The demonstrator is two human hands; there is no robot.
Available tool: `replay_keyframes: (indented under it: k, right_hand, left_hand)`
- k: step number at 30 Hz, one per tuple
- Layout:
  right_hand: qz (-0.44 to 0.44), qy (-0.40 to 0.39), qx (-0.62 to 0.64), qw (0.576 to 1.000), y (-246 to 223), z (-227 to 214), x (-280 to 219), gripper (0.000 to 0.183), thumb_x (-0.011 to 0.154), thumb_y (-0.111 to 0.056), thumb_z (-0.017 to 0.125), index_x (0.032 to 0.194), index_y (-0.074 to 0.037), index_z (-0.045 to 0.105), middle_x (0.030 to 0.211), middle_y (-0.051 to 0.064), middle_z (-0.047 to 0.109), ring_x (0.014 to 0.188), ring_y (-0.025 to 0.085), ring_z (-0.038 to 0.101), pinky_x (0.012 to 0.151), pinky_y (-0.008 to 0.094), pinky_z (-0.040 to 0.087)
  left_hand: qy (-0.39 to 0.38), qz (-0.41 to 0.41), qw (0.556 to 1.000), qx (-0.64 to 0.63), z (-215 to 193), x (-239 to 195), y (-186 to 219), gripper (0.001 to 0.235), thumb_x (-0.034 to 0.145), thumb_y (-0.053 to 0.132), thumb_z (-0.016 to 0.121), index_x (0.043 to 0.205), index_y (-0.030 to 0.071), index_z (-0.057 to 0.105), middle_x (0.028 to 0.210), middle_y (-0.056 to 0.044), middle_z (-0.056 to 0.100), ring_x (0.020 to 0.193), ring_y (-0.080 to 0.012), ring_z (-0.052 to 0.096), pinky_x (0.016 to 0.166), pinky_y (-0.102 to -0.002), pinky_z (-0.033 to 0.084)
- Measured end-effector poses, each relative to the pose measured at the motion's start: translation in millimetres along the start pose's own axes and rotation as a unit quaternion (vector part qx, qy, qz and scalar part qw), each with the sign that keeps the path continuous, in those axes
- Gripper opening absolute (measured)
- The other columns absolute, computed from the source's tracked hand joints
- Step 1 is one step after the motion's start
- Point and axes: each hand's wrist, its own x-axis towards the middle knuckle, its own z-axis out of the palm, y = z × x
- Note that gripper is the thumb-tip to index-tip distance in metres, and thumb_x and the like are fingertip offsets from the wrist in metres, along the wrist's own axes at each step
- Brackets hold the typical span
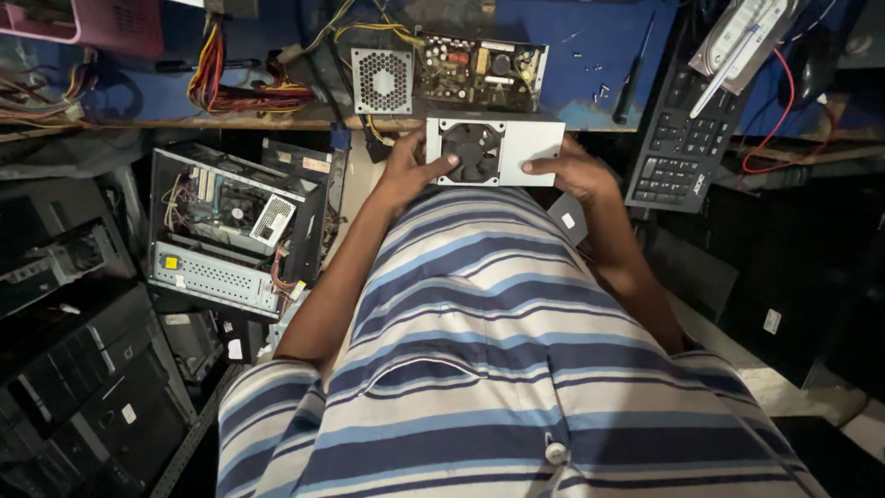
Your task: The person uses a screwdriver to remove screws from a computer power supply unit, then uses a toothbrush to clean the fan and internal components. The person handles the power supply unit and its fan while working at a cluttered electronics workbench.
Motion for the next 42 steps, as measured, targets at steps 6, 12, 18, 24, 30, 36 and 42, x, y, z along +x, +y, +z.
replay_keyframes:
  k: [6, 12, 18, 24, 30, 36, 42]
  right_hand:
    - [0.010, 0.013, -0.011, 1.000, -8, 0, -5, 0.086, 0.075, -0.002, 0.082, 0.151, 0.000, 0.041, 0.135, 0.016, 0.062, 0.130, 0.029, 0.058, 0.109, 0.041, 0.048]
    - [-0.009, -0.005, -0.002, 1.000, -12, 5, -10, 0.093, 0.073, -0.006, 0.084, 0.153, 0.001, 0.038, 0.138, 0.017, 0.060, 0.131, 0.031, 0.057, 0.109, 0.042, 0.047]
    - [-0.003, 0.006, -0.003, 1.000, -10, 6, -10, 0.090, 0.071, -0.009, 0.085, 0.150, -0.001, 0.043, 0.133, 0.016, 0.062, 0.128, 0.031, 0.058, 0.108, 0.043, 0.048]
    - [-0.015, -0.010, -0.007, 1.000, -6, 0, -10, 0.079, 0.074, -0.005, 0.084, 0.145, -0.001, 0.051, 0.132, 0.014, 0.065, 0.127, 0.028, 0.060, 0.108, 0.041, 0.048]
    - [-0.018, -0.001, -0.002, 1.000, -4, -3, -12, 0.073, 0.075, 0.000, 0.082, 0.143, -0.002, 0.054, 0.128, 0.012, 0.067, 0.122, 0.027, 0.062, 0.106, 0.039, 0.049]
    - [0.001, 0.016, 0.037, 0.999, 4, -2, -6, 0.072, 0.074, 0.004, 0.080, 0.141, -0.001, 0.054, 0.125, 0.011, 0.067, 0.121, 0.026, 0.063, 0.106, 0.039, 0.049]
    - [-0.014, 0.000, 0.031, 0.999, 20, -7, 1, 0.072, 0.075, 0.002, 0.079, 0.142, -0.001, 0.051, 0.126, 0.011, 0.065, 0.122, 0.026, 0.062, 0.104, 0.039, 0.050]
  left_hand:
    - [0.001, 0.005, 0.999, -0.046, -4, 2, -5, 0.037, 0.092, 0.015, 0.078, 0.124, -0.002, 0.068, 0.109, -0.004, 0.073, 0.096, -0.0096, 0.066, 0.087, -0.026, 0.055]
    - [0.070, 0.004, 0.995, -0.069, -1, 6, -9, 0.025, 0.085, 0.002, 0.084, 0.104, 0.001, 0.067, 0.081, 0.004, 0.057, 0.070, -0.0047, 0.051, 0.064, -0.022, 0.044]
    - [0.057, 0.041, 0.991, -0.117, -2, 3, -5, 0.020, 0.085, 0.001, 0.081, 0.102, 0.001, 0.071, 0.092, 0.001, 0.070, 0.081, -0.0058, 0.063, 0.075, -0.022, 0.052]
    - [0.044, 0.040, 0.992, -0.109, -1, 4, 4, 0.018, 0.089, 0.002, 0.079, 0.106, -0.001, 0.074, 0.097, -0.004, 0.074, 0.086, -0.0094, 0.067, 0.079, -0.025, 0.054]
    - [0.040, 0.016, 0.990, -0.137, 1, 3, 8, 0.019, 0.088, 0.003, 0.079, 0.106, -0.001, 0.074, 0.092, -0.002, 0.073, 0.077, -0.0072, 0.063, 0.069, -0.023, 0.050]
    - [0.044, -0.010, 0.989, -0.142, -4, 3, -1, 0.019, 0.090, 0.003, 0.078, 0.107, -0.001, 0.072, 0.088, -0.002, 0.068, 0.072, -0.0078, 0.057, 0.063, -0.023, 0.044]
    - [0.004, -0.064, 0.978, -0.200, -5, 1, -9, 0.035, 0.096, 0.009, 0.073, 0.127, 0.001, 0.058, 0.104, -0.007, 0.070, 0.088, -0.0136, 0.066, 0.075, -0.028, 0.054]
